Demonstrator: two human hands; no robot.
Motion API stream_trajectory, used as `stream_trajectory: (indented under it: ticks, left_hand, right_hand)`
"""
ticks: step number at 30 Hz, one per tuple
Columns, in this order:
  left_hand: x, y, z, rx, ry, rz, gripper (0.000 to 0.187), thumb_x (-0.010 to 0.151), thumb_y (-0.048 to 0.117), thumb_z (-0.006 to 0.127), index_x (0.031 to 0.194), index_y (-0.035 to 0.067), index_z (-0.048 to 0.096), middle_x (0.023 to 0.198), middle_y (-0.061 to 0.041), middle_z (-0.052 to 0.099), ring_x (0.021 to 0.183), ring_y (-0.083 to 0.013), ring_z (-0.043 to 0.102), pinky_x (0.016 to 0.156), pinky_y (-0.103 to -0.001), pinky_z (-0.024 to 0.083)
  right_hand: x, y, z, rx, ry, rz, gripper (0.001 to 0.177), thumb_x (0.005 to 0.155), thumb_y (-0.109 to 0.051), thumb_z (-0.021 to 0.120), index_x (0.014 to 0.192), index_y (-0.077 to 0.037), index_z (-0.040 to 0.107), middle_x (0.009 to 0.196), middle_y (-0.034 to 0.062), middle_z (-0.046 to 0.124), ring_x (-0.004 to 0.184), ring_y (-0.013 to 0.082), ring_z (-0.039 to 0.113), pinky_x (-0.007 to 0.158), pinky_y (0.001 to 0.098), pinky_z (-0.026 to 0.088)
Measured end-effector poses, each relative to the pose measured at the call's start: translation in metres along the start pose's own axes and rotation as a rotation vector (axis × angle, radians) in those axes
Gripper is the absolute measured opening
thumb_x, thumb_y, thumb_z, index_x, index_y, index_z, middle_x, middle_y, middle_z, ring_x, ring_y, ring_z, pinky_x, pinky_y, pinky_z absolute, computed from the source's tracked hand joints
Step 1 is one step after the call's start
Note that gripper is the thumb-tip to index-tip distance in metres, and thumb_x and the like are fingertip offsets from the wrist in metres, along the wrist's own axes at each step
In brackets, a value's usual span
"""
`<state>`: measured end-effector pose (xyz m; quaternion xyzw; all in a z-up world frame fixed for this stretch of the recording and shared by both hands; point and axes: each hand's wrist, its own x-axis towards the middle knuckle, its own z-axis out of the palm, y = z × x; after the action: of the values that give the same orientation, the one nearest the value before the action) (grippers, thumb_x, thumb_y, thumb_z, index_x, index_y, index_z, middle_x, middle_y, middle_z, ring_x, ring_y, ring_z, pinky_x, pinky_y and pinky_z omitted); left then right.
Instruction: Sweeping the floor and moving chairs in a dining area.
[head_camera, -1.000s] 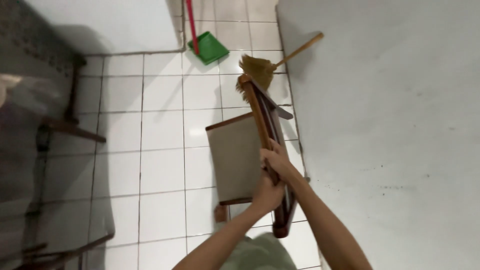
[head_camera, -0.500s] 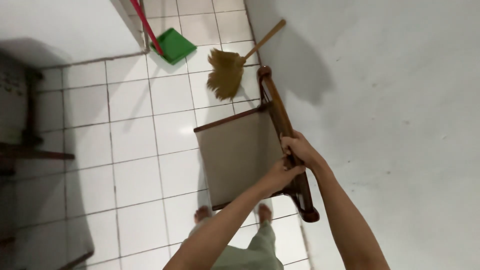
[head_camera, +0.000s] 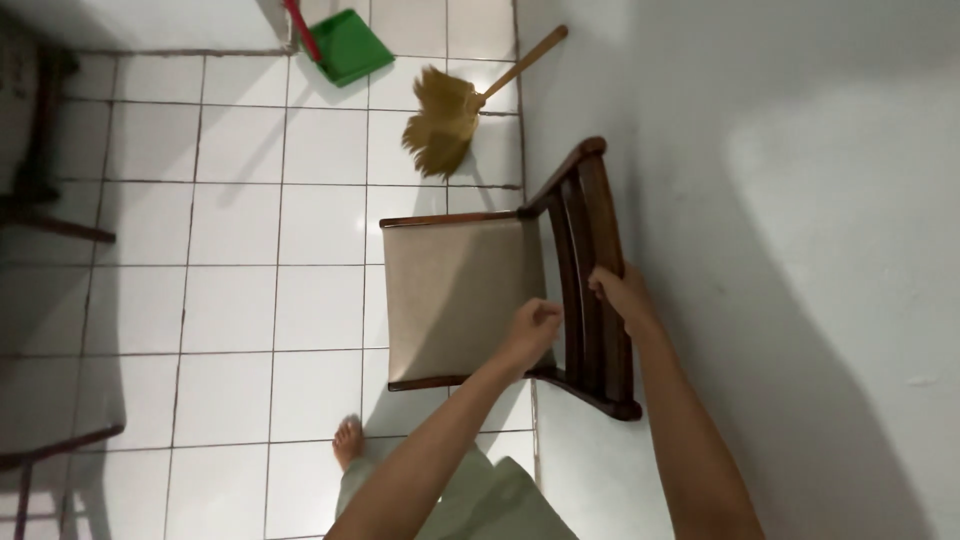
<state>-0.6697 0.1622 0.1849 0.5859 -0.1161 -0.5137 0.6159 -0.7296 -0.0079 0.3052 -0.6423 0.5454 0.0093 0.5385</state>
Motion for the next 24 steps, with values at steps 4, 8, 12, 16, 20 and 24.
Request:
stream_trajectory:
  ticks: [4, 8, 12, 16, 20, 24]
  left_hand:
    - [0.0, -0.005, 0.008, 0.018, 0.043, 0.011, 0.024, 0.098, 0.02, 0.064, 0.116, 0.003, 0.065, 0.097, -0.005, 0.067, 0.084, -0.0142, 0.064, 0.072, -0.028, 0.055]
    - [-0.003, -0.005, -0.001, 0.062, 0.069, 0.032, 0.022, 0.098, 0.02, 0.063, 0.115, 0.005, 0.065, 0.096, -0.007, 0.067, 0.083, -0.0158, 0.064, 0.073, -0.03, 0.054]
    - [-0.018, -0.025, -0.045, 0.197, 0.159, 0.165, 0.023, 0.096, 0.019, 0.062, 0.116, 0.008, 0.066, 0.104, -0.007, 0.07, 0.093, -0.0189, 0.065, 0.082, -0.033, 0.053]
    - [-0.082, 0.006, -0.112, 0.345, 0.332, 0.271, 0.025, 0.094, 0.017, 0.064, 0.116, 0.007, 0.068, 0.111, -0.01, 0.072, 0.102, -0.0219, 0.069, 0.09, -0.036, 0.054]
    - [-0.18, 0.02, -0.195, 0.386, 0.538, 0.192, 0.025, 0.093, 0.016, 0.064, 0.117, 0.007, 0.067, 0.116, -0.012, 0.071, 0.102, -0.0237, 0.07, 0.09, -0.037, 0.056]
    - [-0.291, 0.008, -0.294, 0.41, 0.744, 0.055, 0.026, 0.092, 0.016, 0.064, 0.117, 0.009, 0.067, 0.118, -0.012, 0.071, 0.095, -0.0248, 0.072, 0.088, -0.037, 0.057]
  right_hand:
    - [0.009, 0.023, -0.02, -0.063, 0.006, 0.053, 0.034, 0.081, -0.027, 0.069, 0.1, 0.0, 0.065, 0.103, 0.0146, 0.066, 0.096, 0.0297, 0.06, 0.091, 0.0442, 0.048]
    - [-0.007, 0.015, -0.018, -0.26, 0.107, 0.0, 0.091, 0.081, -0.031, 0.078, 0.156, -0.009, 0.031, 0.158, 0.017, 0.033, 0.142, 0.0361, 0.031, 0.112, 0.0533, 0.031]
    - [-0.018, 0.037, 0.035, -0.478, 0.146, -0.801, 0.068, 0.085, -0.018, 0.072, 0.148, -0.006, 0.049, 0.153, 0.0235, 0.045, 0.143, 0.0408, 0.04, 0.118, 0.0502, 0.035]
    - [-0.052, 0.019, 0.125, -0.457, -0.135, -0.772, 0.061, 0.087, -0.013, 0.071, 0.145, -0.008, 0.053, 0.144, 0.0213, 0.054, 0.133, 0.039, 0.052, 0.112, 0.0462, 0.043]
    - [-0.06, 0.04, 0.213, -0.653, -0.289, -0.745, 0.057, 0.089, -0.016, 0.071, 0.142, -0.006, 0.054, 0.138, 0.0208, 0.057, 0.119, 0.0391, 0.061, 0.1, 0.0471, 0.051]
    - [-0.07, 0.058, 0.307, -0.711, -0.374, -0.975, 0.055, 0.092, -0.026, 0.071, 0.142, -0.009, 0.057, 0.125, 0.021, 0.063, 0.109, 0.0348, 0.065, 0.094, 0.0453, 0.054]
